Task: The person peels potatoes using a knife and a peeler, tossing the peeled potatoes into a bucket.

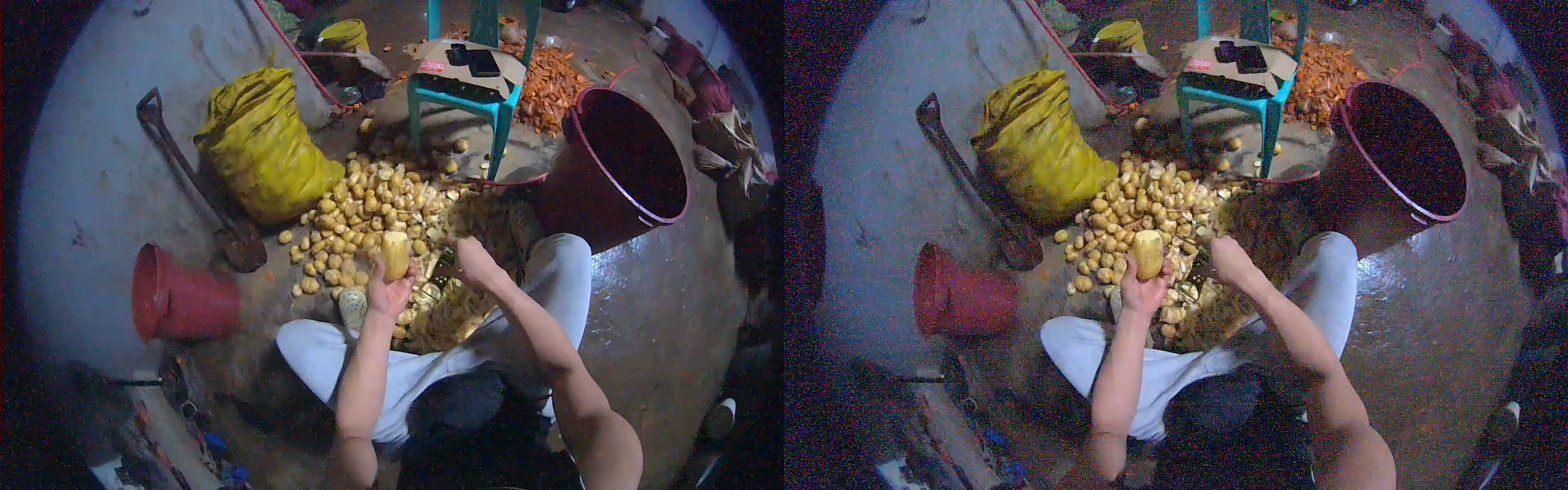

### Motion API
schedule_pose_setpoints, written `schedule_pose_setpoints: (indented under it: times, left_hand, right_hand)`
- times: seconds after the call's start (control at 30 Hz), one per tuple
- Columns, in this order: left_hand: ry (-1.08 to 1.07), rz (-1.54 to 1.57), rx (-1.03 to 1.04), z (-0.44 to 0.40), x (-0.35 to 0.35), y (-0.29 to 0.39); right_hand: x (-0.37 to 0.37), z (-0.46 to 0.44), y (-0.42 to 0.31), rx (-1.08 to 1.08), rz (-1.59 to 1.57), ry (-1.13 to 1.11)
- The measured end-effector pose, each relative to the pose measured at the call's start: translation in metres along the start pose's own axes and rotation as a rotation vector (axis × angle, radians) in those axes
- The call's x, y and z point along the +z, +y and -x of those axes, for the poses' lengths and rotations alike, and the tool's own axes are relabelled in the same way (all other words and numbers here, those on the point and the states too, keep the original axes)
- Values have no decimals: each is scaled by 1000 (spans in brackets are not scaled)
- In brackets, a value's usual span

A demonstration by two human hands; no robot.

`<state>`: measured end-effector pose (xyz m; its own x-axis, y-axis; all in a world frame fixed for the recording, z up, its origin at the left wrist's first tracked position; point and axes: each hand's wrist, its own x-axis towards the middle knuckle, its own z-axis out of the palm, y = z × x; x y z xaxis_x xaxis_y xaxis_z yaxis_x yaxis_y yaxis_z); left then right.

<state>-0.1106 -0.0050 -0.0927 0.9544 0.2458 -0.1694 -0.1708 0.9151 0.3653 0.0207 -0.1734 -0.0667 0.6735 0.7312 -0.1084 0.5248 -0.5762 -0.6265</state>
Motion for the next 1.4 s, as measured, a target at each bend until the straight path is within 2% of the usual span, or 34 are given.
schedule_pose_setpoints:
  times: [0.07, 0.1, 0.2, 0.23, 0.27, 0.33, 0.37, 0.43, 0.57, 0.67, 0.73, 0.97, 1.1, 1.17, 1.27, 1.33, 1.37, 1.4]
  left_hand:
    - [138, -92, 86, 2, 1, -4]
    - [65, -85, 31, 1, -5, 0]
    - [79, -136, 57, -5, -14, -4]
    - [22, -137, 70, -6, -13, -3]
    - [24, -137, 68, -5, -11, -2]
    - [42, -358, 107, 1, 14, 2]
    - [42, -360, 102, 1, 18, 0]
    - [33, -490, 202, 1, 20, -5]
    - [110, -476, 130, -1, 0, -10]
    - [90, -310, 181, -2, 2, -26]
    - [197, -261, 169, 1, 9, -34]
    - [169, -234, 190, 0, 4, -35]
    - [109, -296, 225, 3, 13, -32]
    - [107, -294, 211, 10, 14, -34]
    - [54, -164, 167, -1, 9, -23]
    - [-175, -183, 144, 1, 24, -10]
    - [-213, -334, 222, 3, 33, -5]
    - [-323, -217, 216, -4, 38, 1]
  right_hand:
    - [2, 7, -6, -13, -45, -9]
    - [3, 9, -7, -22, -49, -52]
    - [17, 7, -1, 26, -31, -124]
    - [19, 16, -3, -127, -118, 116]
    - [19, 16, -4, -124, -119, 114]
    - [16, 17, -8, -51, -149, -42]
    - [20, 17, -4, -110, -178, 7]
    - [20, 17, -4, -84, -208, 17]
    - [18, 17, -6, -108, -192, 91]
    - [25, 16, -5, -162, -222, 186]
    - [24, 15, -8, -119, -196, 163]
    - [19, 13, -13, -83, -152, 163]
    - [18, 9, -13, -140, -91, 270]
    - [8, 6, -8, -25, 56, 85]
    - [24, -12, 15, 34, 117, 16]
    - [36, -19, 24, 32, 87, -6]
    - [36, -12, 19, 76, 92, 61]
    - [38, -5, 16, 122, 97, 123]
